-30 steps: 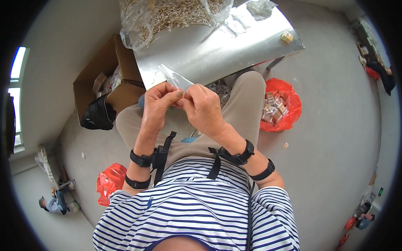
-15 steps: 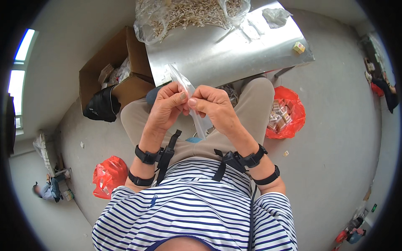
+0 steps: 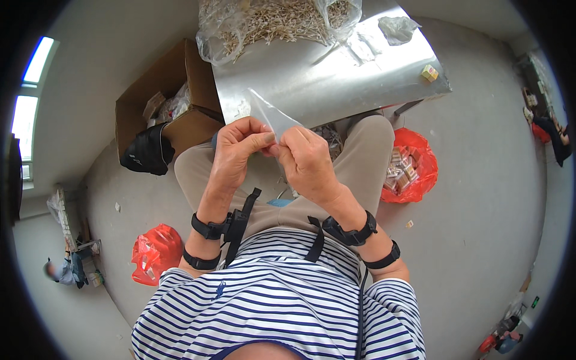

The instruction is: Manually organizing and packing wooden cotton swabs into plastic bags.

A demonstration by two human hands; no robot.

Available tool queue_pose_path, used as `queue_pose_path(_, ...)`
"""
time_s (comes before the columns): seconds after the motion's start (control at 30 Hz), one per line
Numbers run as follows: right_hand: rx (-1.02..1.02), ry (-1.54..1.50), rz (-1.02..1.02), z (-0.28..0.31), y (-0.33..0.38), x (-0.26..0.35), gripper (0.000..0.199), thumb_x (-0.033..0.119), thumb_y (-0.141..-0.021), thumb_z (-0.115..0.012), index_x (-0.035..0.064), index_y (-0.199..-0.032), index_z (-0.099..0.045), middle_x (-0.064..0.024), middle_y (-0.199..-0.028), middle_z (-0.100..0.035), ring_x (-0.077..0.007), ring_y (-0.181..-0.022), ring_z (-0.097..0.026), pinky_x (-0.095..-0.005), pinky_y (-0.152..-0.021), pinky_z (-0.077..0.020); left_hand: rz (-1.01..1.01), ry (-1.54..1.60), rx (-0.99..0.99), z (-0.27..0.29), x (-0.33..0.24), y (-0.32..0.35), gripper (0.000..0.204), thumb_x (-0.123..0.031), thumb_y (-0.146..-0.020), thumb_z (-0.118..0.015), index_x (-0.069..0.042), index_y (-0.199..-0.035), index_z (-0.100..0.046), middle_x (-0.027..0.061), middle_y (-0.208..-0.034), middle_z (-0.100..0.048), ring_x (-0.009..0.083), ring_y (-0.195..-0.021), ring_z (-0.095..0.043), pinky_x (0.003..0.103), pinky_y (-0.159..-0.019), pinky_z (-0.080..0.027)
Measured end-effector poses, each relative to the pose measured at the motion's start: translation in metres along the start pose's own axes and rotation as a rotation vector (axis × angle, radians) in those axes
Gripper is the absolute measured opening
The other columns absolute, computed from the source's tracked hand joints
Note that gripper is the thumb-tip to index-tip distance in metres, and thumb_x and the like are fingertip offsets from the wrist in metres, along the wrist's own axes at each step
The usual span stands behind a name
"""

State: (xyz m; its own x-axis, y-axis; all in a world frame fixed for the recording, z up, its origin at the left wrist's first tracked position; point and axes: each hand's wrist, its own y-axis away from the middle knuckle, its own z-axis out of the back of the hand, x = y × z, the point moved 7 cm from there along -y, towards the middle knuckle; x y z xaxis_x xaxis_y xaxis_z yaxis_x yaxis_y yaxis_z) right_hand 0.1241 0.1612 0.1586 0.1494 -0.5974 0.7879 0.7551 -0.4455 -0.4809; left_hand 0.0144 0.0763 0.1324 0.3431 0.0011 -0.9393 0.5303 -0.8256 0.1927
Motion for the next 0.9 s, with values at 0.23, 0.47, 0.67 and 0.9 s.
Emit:
queue_pose_path(0.23, 0.047, -0.059, -0.177, -0.003, -0.001, 0.004, 0.02, 0.006, -0.08, -0.073, 0.0001, -0.077, -0.054, -0.011, -0.069, -0.057, -0.0223, -0.057, -0.055, -0.0329, -0.054, -0.0442, 0.014, 0.026, 0.105, 0.004, 0.012, -0.004, 0.007, -0.006, -0.086, -0.068, -0.004, -0.084, -0.062, 0.001, -0.077, -0.064, 0.0076, -0.067, -0.059, 0.022, -0.062, -0.049)
queue_pose_path(0.47, 0.202, -0.537, -0.476, -0.005, 0.001, -0.01, 0.011, 0.008, -0.088, -0.068, -0.0008, -0.082, -0.066, -0.0037, -0.071, -0.067, -0.0046, -0.06, -0.051, -0.0222, -0.054, -0.0421, 0.103, 0.226, 0.198, -0.004, 0.013, 0.0, 0.016, -0.017, -0.089, -0.071, -0.006, -0.081, -0.061, -0.0008, -0.073, -0.061, 0.0075, -0.065, -0.057, 0.022, -0.059, -0.046)
queue_pose_path(0.67, 0.168, -0.749, -0.655, -0.013, 0.012, -0.024, 0.012, 0.009, -0.091, -0.066, 0.0026, -0.081, -0.067, 0.0015, -0.068, -0.062, -0.0028, -0.06, -0.05, -0.0192, -0.052, -0.0384, 0.111, 0.23, 0.255, -0.005, 0.015, 0.001, 0.017, -0.019, -0.09, -0.07, -0.007, -0.083, -0.061, -0.0002, -0.074, -0.061, 0.0084, -0.064, -0.057, 0.022, -0.058, -0.046)
queue_pose_path(0.9, 0.092, -0.38, -0.459, -0.009, 0.008, -0.027, 0.008, 0.004, -0.084, -0.067, -0.0002, -0.078, -0.064, -0.0036, -0.066, -0.061, -0.0098, -0.056, -0.054, -0.0258, -0.051, -0.0425, 0.055, 0.063, 0.089, 0.001, 0.011, 0.002, 0.011, -0.014, -0.091, -0.068, -0.004, -0.088, -0.063, 0.0026, -0.079, -0.065, 0.01, -0.069, -0.061, 0.023, -0.064, -0.048)
